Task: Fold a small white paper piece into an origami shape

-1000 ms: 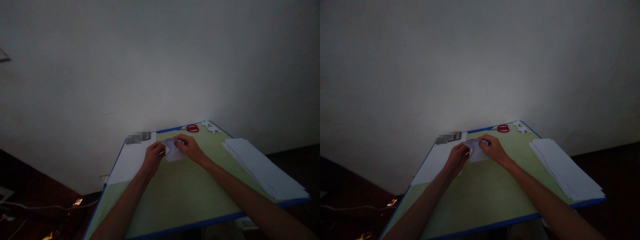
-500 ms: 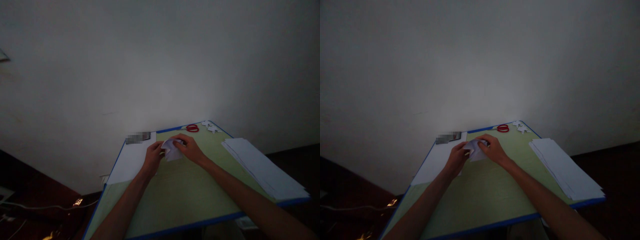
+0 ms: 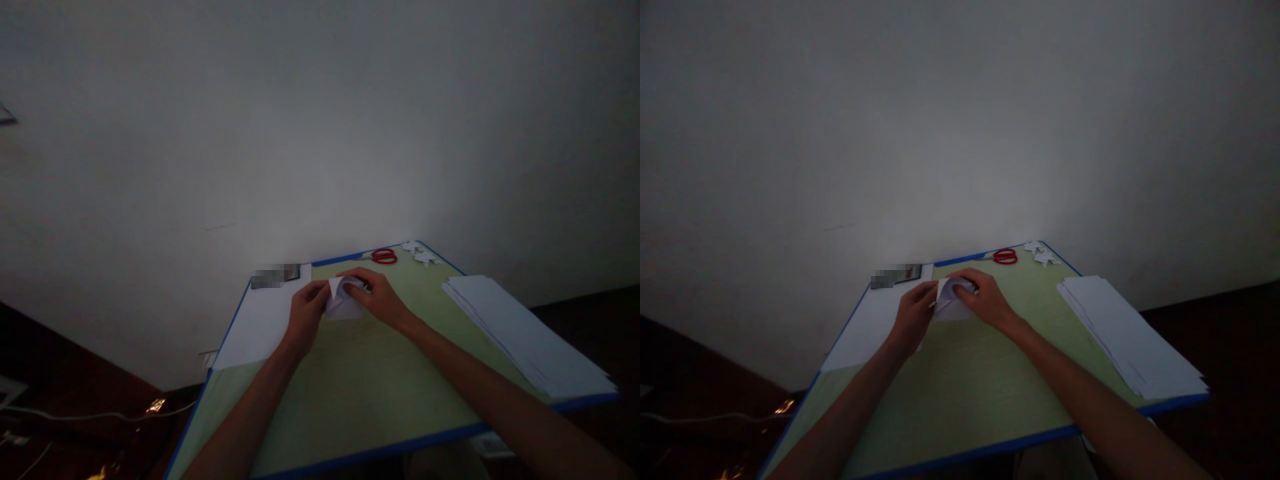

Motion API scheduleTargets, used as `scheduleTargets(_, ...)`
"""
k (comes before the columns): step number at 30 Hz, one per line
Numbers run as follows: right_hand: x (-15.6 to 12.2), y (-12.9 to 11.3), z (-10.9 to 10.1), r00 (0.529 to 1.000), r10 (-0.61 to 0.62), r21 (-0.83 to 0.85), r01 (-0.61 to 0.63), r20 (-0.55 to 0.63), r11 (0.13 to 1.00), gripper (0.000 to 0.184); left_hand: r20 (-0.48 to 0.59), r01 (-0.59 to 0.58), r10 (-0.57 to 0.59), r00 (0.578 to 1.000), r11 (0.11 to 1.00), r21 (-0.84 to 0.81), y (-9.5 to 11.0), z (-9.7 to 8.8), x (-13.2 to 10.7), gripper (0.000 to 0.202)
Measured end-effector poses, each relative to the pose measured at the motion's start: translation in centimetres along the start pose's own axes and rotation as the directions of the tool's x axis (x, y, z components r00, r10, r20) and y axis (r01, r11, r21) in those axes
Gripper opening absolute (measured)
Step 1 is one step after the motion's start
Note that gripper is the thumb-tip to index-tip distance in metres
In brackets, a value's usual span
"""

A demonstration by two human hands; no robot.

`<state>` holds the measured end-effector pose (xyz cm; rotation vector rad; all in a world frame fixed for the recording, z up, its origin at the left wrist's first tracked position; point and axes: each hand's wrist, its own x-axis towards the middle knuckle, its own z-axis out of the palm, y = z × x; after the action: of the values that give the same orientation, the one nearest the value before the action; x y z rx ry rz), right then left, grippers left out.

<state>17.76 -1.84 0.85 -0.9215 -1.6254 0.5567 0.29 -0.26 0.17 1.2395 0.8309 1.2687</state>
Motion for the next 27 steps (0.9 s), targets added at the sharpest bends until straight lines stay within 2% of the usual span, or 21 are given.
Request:
scheduleTargets(7, -0.19, 0.15, 0.47, 0.999, -0.020, 0.076, 0.017, 0.038, 0.997, 0.028, -0.005, -0.033, 0.033, 0.999, 0.994, 0.102, 0.06, 0.15, -0.39, 0.022)
scheduleTargets(11, -0.13, 0.07, 0.36, 0.998, 0.014, 0.127, -0.021, 0.057, 0.992, 0.026, 0.001, 0.003, -0.003, 1.000, 0.991, 0.131, 0.47, 0.22, -0.51, 0.020)
scheduleTargets(20, -0.06, -0.10, 0.12, 0.992, 0.050, 0.177, -0.069, 0.112, 0.982, 0.025, -0.026, 0.103, -0.101, 0.995, 0.993, 0.065, 0.85, 0.23, -0.40, 0.017)
scheduleTargets(27, -0.03, -0.04, -0.02, 0.991, 0.037, 0.181, -0.060, 0.130, 0.982, 0.028, -0.011, 0.057, -0.056, 0.998, 0.994, 0.093, 0.70, 0.08, -0.39, 0.012)
